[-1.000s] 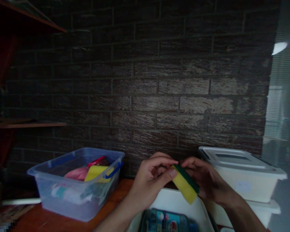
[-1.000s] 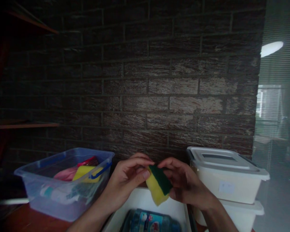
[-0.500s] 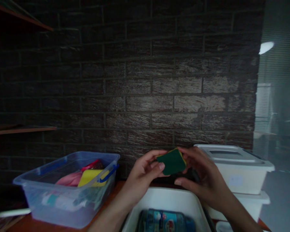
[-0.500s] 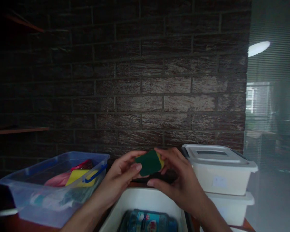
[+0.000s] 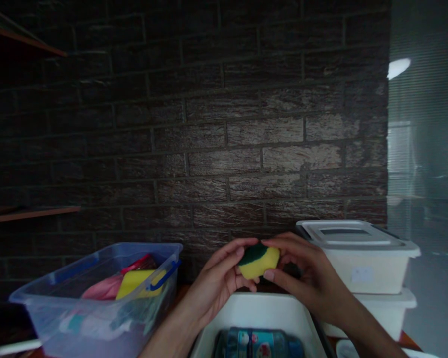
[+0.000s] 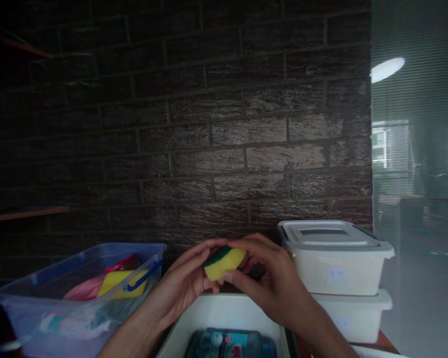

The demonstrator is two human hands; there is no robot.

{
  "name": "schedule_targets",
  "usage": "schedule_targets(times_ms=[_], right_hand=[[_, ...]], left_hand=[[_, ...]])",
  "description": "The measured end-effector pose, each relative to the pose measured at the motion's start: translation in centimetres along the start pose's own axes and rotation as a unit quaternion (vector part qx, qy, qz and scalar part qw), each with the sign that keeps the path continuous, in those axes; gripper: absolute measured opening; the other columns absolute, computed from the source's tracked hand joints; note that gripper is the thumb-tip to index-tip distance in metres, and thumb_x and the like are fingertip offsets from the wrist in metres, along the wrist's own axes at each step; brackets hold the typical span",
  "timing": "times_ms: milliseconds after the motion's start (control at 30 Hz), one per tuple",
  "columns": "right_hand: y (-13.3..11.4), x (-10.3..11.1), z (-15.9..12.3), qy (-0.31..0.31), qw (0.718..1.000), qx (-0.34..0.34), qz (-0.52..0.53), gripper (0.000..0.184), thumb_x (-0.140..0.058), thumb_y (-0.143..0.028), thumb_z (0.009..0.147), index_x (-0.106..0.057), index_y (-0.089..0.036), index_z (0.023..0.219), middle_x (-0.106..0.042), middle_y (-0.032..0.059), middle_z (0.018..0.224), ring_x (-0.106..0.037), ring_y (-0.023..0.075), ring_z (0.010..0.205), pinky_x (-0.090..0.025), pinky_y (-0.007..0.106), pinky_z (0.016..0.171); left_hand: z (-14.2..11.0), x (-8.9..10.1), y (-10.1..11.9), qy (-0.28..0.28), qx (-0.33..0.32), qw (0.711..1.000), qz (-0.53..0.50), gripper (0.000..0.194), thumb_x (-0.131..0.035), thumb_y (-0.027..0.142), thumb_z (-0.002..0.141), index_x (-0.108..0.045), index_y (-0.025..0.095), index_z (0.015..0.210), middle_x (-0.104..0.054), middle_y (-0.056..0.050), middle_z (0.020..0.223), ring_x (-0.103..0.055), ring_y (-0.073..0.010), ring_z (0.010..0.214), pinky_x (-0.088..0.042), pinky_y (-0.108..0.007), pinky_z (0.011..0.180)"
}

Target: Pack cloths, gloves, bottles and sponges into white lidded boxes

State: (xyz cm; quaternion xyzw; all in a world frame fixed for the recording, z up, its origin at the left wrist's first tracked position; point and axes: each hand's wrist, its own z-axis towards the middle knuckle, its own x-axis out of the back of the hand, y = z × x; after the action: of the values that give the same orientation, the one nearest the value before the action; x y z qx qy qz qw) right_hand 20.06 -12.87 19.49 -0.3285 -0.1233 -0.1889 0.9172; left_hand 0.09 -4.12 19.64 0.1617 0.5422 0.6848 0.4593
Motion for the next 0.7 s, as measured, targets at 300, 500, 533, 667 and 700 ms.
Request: schedule_targets(times_ms=[300, 500, 533, 667, 700], right_hand=[[2.0, 0.3, 0.4, -0.013, 0.983, -0.159, 0.086, 0.032, -0.068, -0.046, 0.093, -0.066, -0.017, 0.08, -0.067, 0.0016, 0.068, -0.061, 0.0126, 0.063, -0.047, 0.022, 0.057], [2.5, -0.5, 0.2, -0.005, 0.97, -0.2, 0.14, 0.042, -0.068, -0.046, 0.093, -0.061, -0.021, 0.125, -0.069, 0.0002, 0.075, -0.06, 0.0116, 0.053, -0.046, 0.021, 0.047], [2.4, -0.6, 0.2, -0.016, 0.969, -0.187, 0.161, 0.051, -0.072, -0.043, 0.091, -0.055, -0.024, 0.135, -0.072, 0.0016, 0.087, -0.064, 0.0123, 0.06, -0.049, 0.022, 0.051], [1.9, -0.7, 0.2, -0.083, 0.964, -0.146, 0.207, 0.051, -0.081, -0.03, 0.085, -0.059, -0.024, 0.13, -0.071, 0.004, 0.107, -0.068, 0.0137, 0.085, -0.054, 0.022, 0.07], [1.8, -0.6, 0.3, -0.086, 0.963, -0.152, 0.203, 0.043, -0.08, -0.03, 0.086, -0.062, -0.022, 0.124, -0.072, 0.0029, 0.099, -0.067, 0.0123, 0.08, -0.054, 0.021, 0.067]], left_hand=[[0.4, 0.6, -0.3, 0.037, -0.053, 0.974, 0.218, 0.038, -0.063, 0.047, 0.095, -0.072, 0.01, 0.099, -0.073, -0.01, 0.086, -0.068, -0.0159, 0.074, -0.054, -0.024, 0.066], [0.6, 1.0, -0.7, 0.066, 0.026, 0.976, 0.204, 0.046, -0.061, 0.057, 0.093, -0.066, 0.011, 0.09, -0.069, -0.005, 0.062, -0.068, -0.0159, 0.057, -0.049, -0.021, 0.054], [0.7, 1.0, -0.7, 0.076, 0.034, 0.977, 0.198, 0.047, -0.062, 0.058, 0.091, -0.066, 0.011, 0.088, -0.069, -0.005, 0.061, -0.068, -0.0161, 0.055, -0.049, -0.021, 0.052], [0.9, 1.0, -0.9, 0.106, 0.039, 0.972, 0.205, 0.057, -0.06, 0.062, 0.09, -0.063, 0.01, 0.068, -0.068, -0.01, 0.053, -0.066, -0.0155, 0.048, -0.05, -0.021, 0.05], [0.9, 1.0, -0.9, 0.109, 0.039, 0.972, 0.207, 0.06, -0.058, 0.063, 0.09, -0.062, 0.01, 0.063, -0.067, -0.011, 0.052, -0.065, -0.0151, 0.046, -0.05, -0.021, 0.049]])
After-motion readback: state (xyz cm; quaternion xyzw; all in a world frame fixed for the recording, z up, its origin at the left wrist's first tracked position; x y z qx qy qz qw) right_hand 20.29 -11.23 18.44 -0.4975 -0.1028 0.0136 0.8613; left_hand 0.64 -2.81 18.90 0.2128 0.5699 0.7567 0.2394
